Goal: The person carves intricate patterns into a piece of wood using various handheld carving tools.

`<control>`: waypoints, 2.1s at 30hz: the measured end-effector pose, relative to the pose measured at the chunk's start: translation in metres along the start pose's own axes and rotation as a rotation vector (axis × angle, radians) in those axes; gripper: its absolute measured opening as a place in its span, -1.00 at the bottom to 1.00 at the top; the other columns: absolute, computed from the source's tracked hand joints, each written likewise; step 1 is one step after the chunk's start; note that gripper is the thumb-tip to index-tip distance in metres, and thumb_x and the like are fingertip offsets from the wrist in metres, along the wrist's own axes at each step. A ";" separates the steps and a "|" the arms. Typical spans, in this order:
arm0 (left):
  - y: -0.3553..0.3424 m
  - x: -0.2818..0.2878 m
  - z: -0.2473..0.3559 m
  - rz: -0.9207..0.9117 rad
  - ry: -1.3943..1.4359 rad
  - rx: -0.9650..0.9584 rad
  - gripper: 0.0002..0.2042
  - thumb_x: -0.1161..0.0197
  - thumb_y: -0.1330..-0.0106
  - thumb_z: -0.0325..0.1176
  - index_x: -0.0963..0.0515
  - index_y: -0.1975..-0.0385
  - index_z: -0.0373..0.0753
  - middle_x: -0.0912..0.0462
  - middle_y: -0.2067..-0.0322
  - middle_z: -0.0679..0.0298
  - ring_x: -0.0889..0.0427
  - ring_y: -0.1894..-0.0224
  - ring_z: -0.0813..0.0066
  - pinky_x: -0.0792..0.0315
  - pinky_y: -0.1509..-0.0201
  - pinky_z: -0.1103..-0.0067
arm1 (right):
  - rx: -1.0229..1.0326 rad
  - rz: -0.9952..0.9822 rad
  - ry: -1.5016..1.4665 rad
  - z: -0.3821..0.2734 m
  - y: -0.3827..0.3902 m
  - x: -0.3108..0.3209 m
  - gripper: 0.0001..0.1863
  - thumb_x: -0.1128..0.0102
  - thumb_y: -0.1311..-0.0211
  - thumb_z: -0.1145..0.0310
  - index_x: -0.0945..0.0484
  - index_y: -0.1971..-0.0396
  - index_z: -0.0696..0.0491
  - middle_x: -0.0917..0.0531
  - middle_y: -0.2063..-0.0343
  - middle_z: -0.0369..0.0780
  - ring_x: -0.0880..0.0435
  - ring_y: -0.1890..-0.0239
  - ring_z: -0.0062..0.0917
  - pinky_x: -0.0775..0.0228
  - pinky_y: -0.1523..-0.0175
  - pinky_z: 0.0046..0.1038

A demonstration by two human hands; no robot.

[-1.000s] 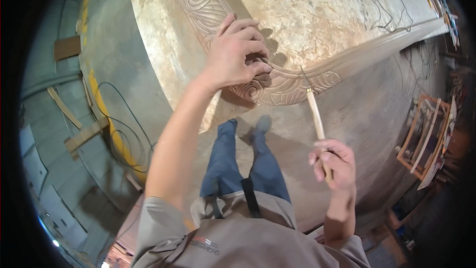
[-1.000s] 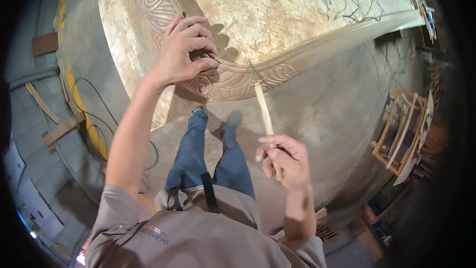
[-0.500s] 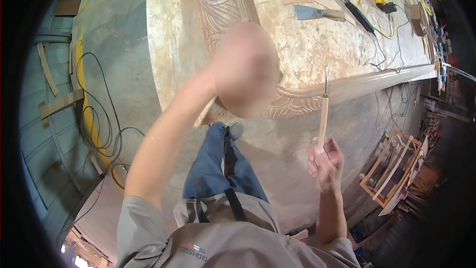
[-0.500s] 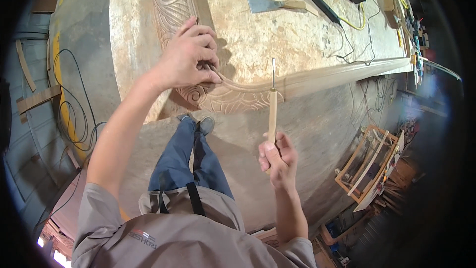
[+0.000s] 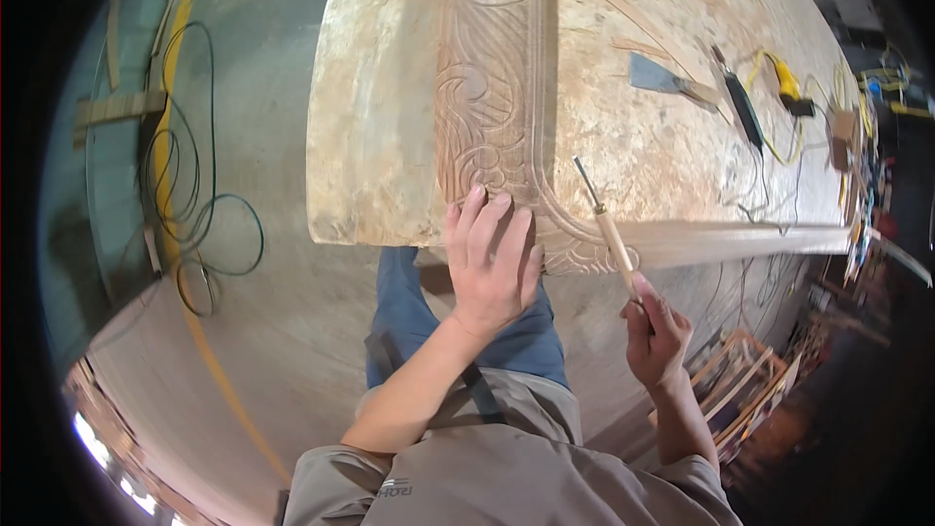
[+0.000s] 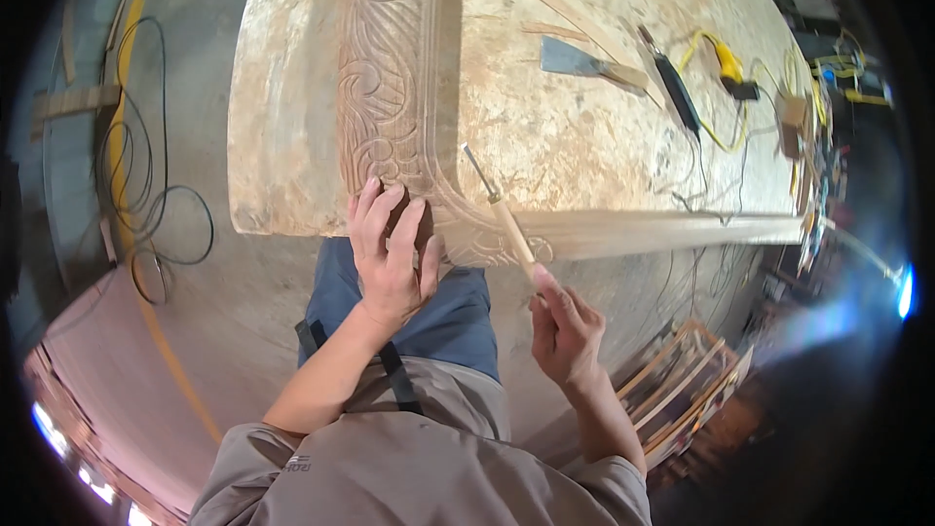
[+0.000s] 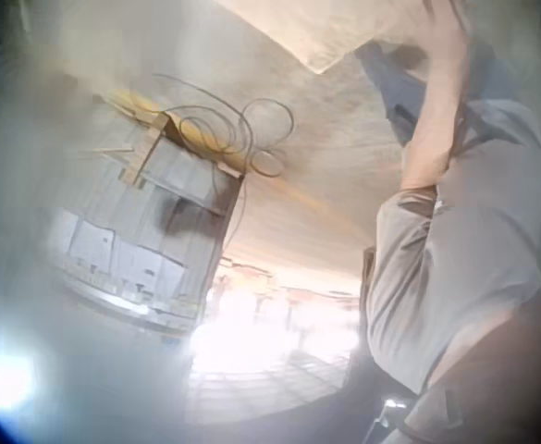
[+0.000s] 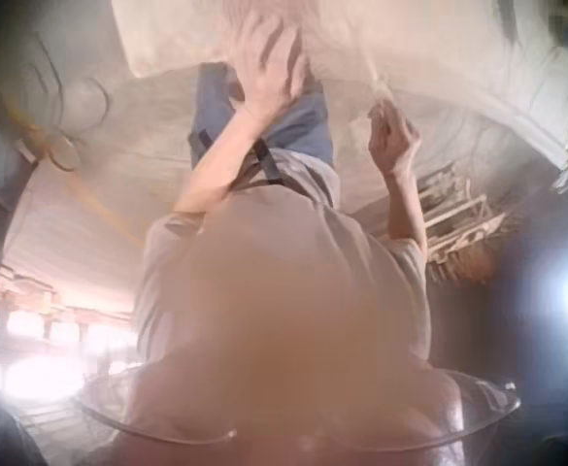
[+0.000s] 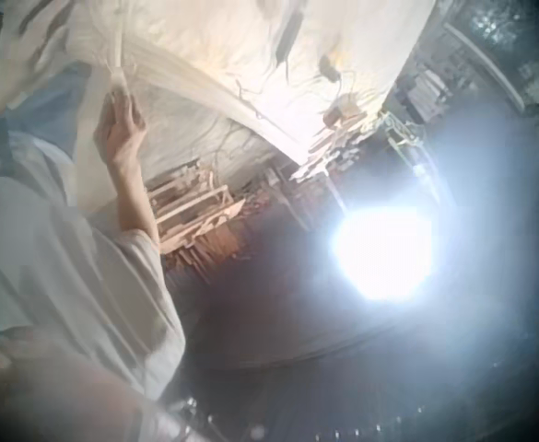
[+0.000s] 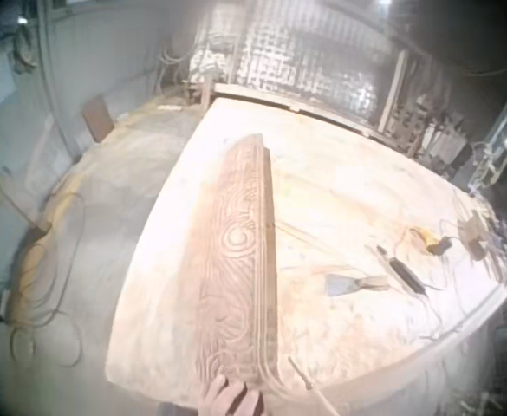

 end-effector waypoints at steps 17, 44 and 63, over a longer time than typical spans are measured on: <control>0.021 -0.026 0.021 0.455 -0.095 0.058 -0.65 -0.34 -0.09 -0.21 -0.80 0.09 -0.04 -0.48 -0.07 0.14 -0.43 -0.28 -0.01 0.03 -0.59 0.05 | 0.352 -0.134 -0.119 0.020 -0.006 -0.002 -0.57 -0.22 -0.18 0.71 -0.63 -0.08 0.22 -0.54 0.59 -0.15 -0.46 0.66 -0.42 -0.34 0.50 -0.47; 0.021 -0.025 0.019 0.442 -0.140 0.129 -0.62 -0.21 -0.17 -0.10 -0.80 0.09 0.00 -0.53 -0.01 0.19 -0.47 -0.25 0.07 -0.06 -0.56 0.07 | 0.313 -0.142 0.067 0.011 0.000 -0.006 -0.57 -0.27 -0.13 0.59 -0.67 -0.05 0.01 -0.63 0.53 -0.21 -0.61 0.58 -0.31 -0.45 0.49 -0.35; 0.023 -0.025 0.018 0.444 -0.137 0.116 -0.62 -0.21 -0.17 -0.05 -0.81 0.10 0.02 -0.54 0.00 0.21 -0.45 -0.24 0.11 -0.06 -0.56 0.11 | 0.242 -0.183 0.034 0.012 0.003 -0.004 -0.48 -0.26 -0.11 0.66 -0.63 -0.13 0.03 -0.60 0.51 -0.19 -0.62 0.55 -0.31 -0.44 0.47 -0.36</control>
Point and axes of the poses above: each hand's wrist, its own y-axis away from the middle knuckle, its own x-axis out of the back of the hand, z = x × y, the point moved 8 cm from there along -y, towards the middle knuckle
